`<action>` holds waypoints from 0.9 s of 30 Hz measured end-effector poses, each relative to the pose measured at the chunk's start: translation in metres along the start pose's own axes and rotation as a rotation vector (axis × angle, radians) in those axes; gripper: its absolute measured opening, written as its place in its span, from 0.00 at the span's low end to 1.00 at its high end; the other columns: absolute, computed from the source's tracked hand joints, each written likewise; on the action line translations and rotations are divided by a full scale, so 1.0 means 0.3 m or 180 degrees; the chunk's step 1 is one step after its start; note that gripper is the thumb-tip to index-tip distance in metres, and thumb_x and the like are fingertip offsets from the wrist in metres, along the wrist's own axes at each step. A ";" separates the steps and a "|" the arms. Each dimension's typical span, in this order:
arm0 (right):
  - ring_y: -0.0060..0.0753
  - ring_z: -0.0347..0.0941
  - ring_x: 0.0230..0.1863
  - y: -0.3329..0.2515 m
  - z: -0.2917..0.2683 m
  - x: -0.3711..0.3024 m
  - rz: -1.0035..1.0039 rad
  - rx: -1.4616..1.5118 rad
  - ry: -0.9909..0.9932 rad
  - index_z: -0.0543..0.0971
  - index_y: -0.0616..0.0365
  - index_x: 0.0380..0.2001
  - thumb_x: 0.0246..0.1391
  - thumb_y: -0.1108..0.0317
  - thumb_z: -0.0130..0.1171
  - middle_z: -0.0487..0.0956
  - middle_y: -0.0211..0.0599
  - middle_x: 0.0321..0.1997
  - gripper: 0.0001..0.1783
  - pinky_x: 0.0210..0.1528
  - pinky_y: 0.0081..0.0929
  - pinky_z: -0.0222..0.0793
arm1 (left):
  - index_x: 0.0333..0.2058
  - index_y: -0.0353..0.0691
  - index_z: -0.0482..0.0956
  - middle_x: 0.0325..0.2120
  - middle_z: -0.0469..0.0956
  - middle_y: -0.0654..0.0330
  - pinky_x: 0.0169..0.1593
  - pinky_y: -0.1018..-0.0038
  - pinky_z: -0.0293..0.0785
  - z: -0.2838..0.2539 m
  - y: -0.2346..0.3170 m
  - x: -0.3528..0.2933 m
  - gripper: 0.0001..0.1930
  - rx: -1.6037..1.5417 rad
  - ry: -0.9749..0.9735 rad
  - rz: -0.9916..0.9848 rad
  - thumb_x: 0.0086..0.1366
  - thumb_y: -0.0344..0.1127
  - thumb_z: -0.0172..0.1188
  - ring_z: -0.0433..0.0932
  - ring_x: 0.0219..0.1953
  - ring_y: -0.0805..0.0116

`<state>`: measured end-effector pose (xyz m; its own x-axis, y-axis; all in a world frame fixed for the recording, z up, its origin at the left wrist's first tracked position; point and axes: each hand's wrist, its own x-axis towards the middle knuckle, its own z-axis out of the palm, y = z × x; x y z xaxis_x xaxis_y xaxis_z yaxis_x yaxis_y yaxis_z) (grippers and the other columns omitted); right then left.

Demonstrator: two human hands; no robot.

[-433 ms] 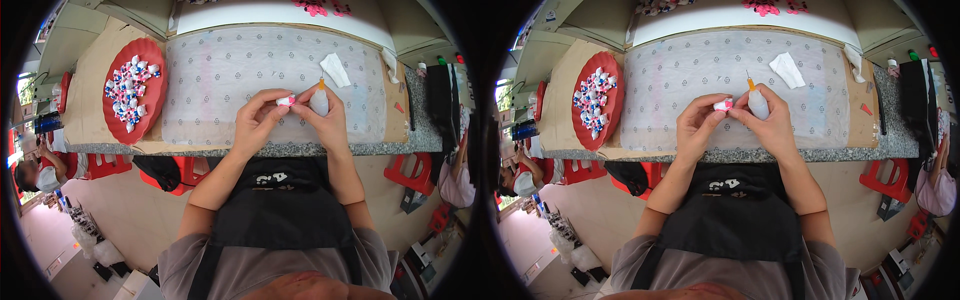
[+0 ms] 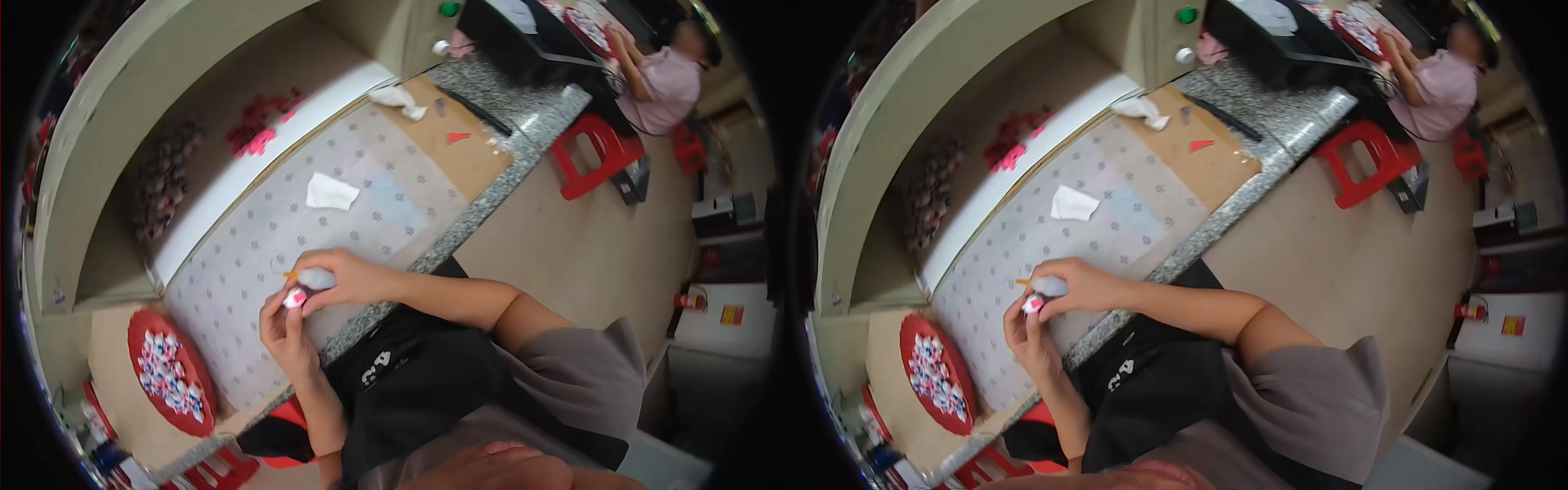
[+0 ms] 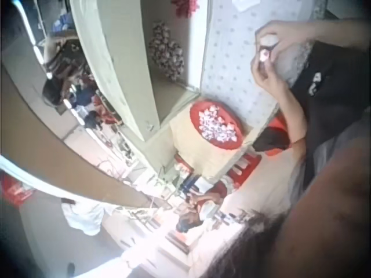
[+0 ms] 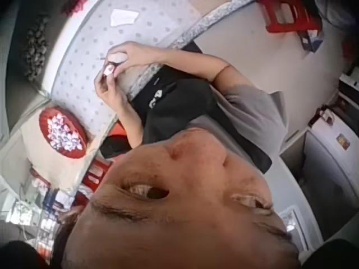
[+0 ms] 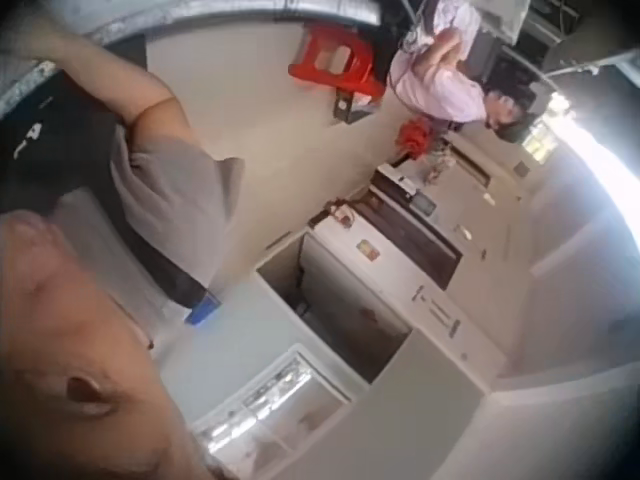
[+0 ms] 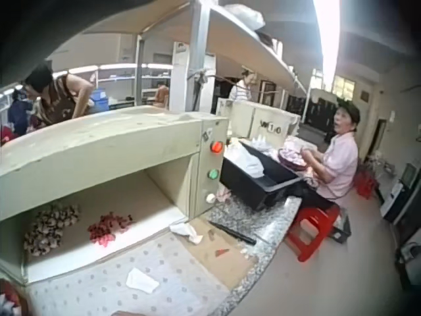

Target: Applying glue and attaching small pink bows to white toy cat heads at a factory workstation.

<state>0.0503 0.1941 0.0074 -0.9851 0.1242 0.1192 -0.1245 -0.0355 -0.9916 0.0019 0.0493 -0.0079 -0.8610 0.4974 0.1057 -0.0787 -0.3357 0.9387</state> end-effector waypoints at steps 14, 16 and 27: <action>0.19 0.66 0.30 0.026 0.009 0.000 0.0186 0.0238 -0.0193 0.72 0.62 0.26 0.32 0.67 0.65 0.72 0.31 0.26 0.16 0.36 0.19 0.61 | 0.33 0.31 0.71 0.33 0.71 0.50 0.44 0.74 0.66 -0.015 0.032 -0.023 0.08 0.0441 -0.0054 0.0086 0.52 0.24 0.52 0.71 0.37 0.65; 0.18 0.65 0.29 0.002 -0.020 0.002 0.0137 0.0128 -0.0047 0.73 0.63 0.26 0.32 0.70 0.65 0.71 0.30 0.25 0.15 0.35 0.19 0.61 | 0.33 0.30 0.71 0.33 0.71 0.51 0.43 0.77 0.66 0.011 0.029 0.003 0.08 0.0121 -0.0248 0.0073 0.52 0.22 0.51 0.71 0.36 0.67; 0.16 0.65 0.25 -0.019 0.023 0.019 0.0620 0.0473 0.0023 0.74 0.64 0.30 0.38 0.75 0.59 0.71 0.28 0.24 0.11 0.23 0.14 0.63 | 0.42 0.32 0.69 0.37 0.71 0.59 0.44 0.78 0.66 -0.031 0.048 -0.003 0.14 -0.0299 -0.0251 -0.0433 0.55 0.23 0.51 0.70 0.41 0.72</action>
<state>0.0446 0.1881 0.0141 -0.9914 0.1078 -0.0745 0.0512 -0.2048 -0.9775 -0.0031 0.0366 0.0026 -0.7975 0.6032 0.0086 -0.2416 -0.3325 0.9117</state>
